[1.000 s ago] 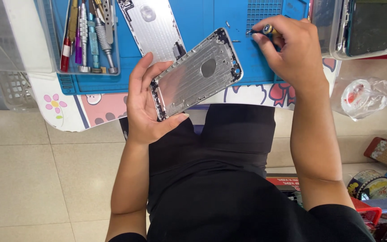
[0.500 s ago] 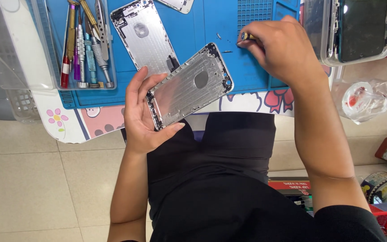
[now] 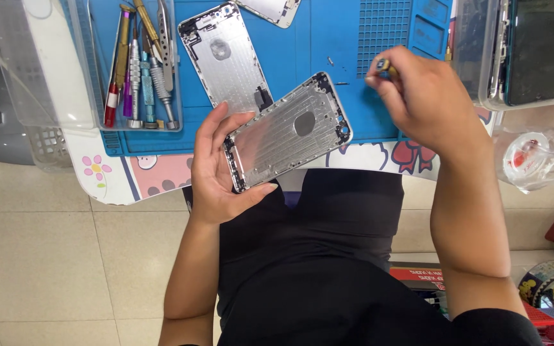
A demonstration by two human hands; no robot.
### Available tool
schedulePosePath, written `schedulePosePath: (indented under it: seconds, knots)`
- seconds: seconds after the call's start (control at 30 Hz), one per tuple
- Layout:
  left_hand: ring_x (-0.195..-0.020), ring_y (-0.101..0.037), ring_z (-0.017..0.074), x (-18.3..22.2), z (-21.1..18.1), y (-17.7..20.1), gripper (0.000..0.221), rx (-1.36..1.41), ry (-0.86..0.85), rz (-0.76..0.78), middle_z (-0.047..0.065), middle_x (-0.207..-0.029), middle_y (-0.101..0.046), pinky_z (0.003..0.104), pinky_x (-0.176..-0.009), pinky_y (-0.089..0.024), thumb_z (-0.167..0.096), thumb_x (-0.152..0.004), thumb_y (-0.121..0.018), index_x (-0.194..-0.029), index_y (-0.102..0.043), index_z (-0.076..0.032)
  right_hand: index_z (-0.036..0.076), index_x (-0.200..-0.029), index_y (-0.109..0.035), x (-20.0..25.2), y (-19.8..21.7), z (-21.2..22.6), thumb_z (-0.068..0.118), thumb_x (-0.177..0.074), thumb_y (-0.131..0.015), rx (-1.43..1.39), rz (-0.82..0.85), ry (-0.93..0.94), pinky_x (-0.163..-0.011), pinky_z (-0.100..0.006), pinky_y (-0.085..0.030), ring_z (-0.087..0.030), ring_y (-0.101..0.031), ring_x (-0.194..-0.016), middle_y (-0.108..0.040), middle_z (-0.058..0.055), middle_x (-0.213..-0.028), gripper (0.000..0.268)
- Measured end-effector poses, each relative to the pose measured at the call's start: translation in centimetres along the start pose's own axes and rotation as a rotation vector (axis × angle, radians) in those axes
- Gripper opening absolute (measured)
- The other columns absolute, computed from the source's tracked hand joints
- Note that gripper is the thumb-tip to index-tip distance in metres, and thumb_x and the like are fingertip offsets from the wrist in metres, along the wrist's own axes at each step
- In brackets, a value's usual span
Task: The person sits at a repair bench holding a disassembled phone back housing and uses a precision screwdriver to remove small screws from the housing and its frame, placing the screws on the blue work mat, and turns the housing over to work on other edges.
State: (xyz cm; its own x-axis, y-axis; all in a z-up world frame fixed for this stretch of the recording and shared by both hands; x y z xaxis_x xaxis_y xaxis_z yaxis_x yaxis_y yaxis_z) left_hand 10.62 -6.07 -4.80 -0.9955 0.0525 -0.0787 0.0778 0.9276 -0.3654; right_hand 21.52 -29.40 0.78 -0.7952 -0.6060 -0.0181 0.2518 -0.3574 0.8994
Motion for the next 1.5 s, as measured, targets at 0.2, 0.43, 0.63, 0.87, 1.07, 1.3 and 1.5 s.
schedulePosePath:
  seconds: [0.2, 0.43, 0.63, 0.87, 1.07, 1.3, 1.5]
  knots:
    - [-0.145, -0.051, 0.0255, 0.0, 0.0, 0.1, 0.109, -0.011, -0.028, 0.024, 0.020, -0.151, -0.046, 0.041, -0.126, -0.044, -0.004, -0.079, -0.089, -0.163, -0.020, -0.001, 0.006, -0.109, -0.069, 2.8, -0.4, 0.1, 0.008, -0.101, -0.077, -0.032, -0.099, -0.209, -0.064, -0.037, -0.045, -0.024, -0.060, -0.067, -0.062, -0.010, -0.076, 0.012]
    - [-0.143, -0.054, 0.0254, 0.0, 0.1, -0.1, 0.108, -0.028, -0.051, 0.036, 0.019, -0.149, -0.048, 0.041, -0.125, -0.049, -0.006, -0.080, -0.089, -0.164, -0.021, -0.002, 0.014, -0.109, -0.073, 4.9, -1.0, 0.7, 0.010, -0.097, -0.081, 0.061, -0.172, -0.135, -0.068, -0.031, -0.038, -0.014, -0.061, -0.066, -0.072, 0.001, -0.086, 0.015]
    - [-0.140, -0.057, 0.0261, 0.1, 0.1, -0.1, 0.108, -0.043, -0.062, 0.034, 0.019, -0.149, -0.049, 0.041, -0.123, -0.051, -0.008, -0.080, -0.089, -0.165, -0.022, -0.003, 0.011, -0.107, -0.077, 4.8, -0.2, -0.4, 0.012, -0.095, -0.084, -0.081, -0.192, -0.257, -0.058, -0.032, -0.033, -0.016, -0.042, -0.054, -0.047, -0.002, -0.061, 0.014]
    - [-0.140, -0.057, 0.0256, 0.1, 0.2, 0.0, 0.105, -0.060, -0.077, 0.030, 0.020, -0.148, -0.049, 0.041, -0.123, -0.052, -0.009, -0.080, -0.089, -0.161, -0.022, -0.002, 0.006, -0.103, -0.074, 4.1, -1.4, -1.1, 0.011, -0.097, -0.080, -0.207, -0.113, -0.379, -0.051, -0.030, -0.032, -0.014, -0.041, -0.050, -0.050, -0.002, -0.059, 0.010]
    - [-0.139, -0.055, 0.0242, 0.1, 0.1, -0.1, 0.107, -0.074, -0.078, 0.033, 0.019, -0.149, -0.049, 0.040, -0.124, -0.051, -0.008, -0.080, -0.089, -0.164, -0.022, -0.003, 0.004, -0.106, -0.071, 4.2, -1.9, -0.8, 0.012, -0.100, -0.076, -0.083, -0.073, -0.310, -0.055, -0.036, -0.040, -0.022, -0.055, -0.056, -0.057, -0.008, -0.065, 0.011]
    - [-0.141, -0.056, 0.0249, 0.2, 0.0, 0.0, 0.107, -0.049, -0.075, 0.033, 0.019, -0.149, -0.048, 0.041, -0.124, -0.050, -0.008, -0.081, -0.089, -0.164, -0.021, -0.004, 0.004, -0.110, -0.066, 4.5, -1.3, 0.6, 0.011, -0.105, -0.072, -0.156, -0.128, -0.204, -0.061, -0.033, -0.046, -0.021, -0.063, -0.068, -0.064, -0.008, -0.081, 0.011]
    - [-0.143, -0.054, 0.0247, 0.3, -0.2, -0.5, 0.108, -0.143, -0.086, 0.077, 0.019, -0.149, -0.051, 0.039, -0.124, -0.050, -0.008, -0.080, -0.091, -0.163, -0.022, -0.004, 0.004, -0.108, -0.066, 6.6, -1.0, -1.7, 0.009, -0.108, -0.068, -0.322, -0.110, -0.512, -0.051, -0.026, -0.035, -0.007, -0.051, -0.053, -0.050, -0.001, -0.059, 0.006]
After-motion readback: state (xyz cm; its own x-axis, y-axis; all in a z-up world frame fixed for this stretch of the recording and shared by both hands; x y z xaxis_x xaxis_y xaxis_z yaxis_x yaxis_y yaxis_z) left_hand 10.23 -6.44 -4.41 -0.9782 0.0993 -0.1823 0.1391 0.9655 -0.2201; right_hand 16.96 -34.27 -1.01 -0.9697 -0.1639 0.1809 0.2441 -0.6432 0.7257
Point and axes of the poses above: each hand's wrist, its own x-axis away from the middle knuckle, its own y-axis out of the back of the hand, z = x × y, the point moved 10 cm from there along -x, towards the middle knuckle
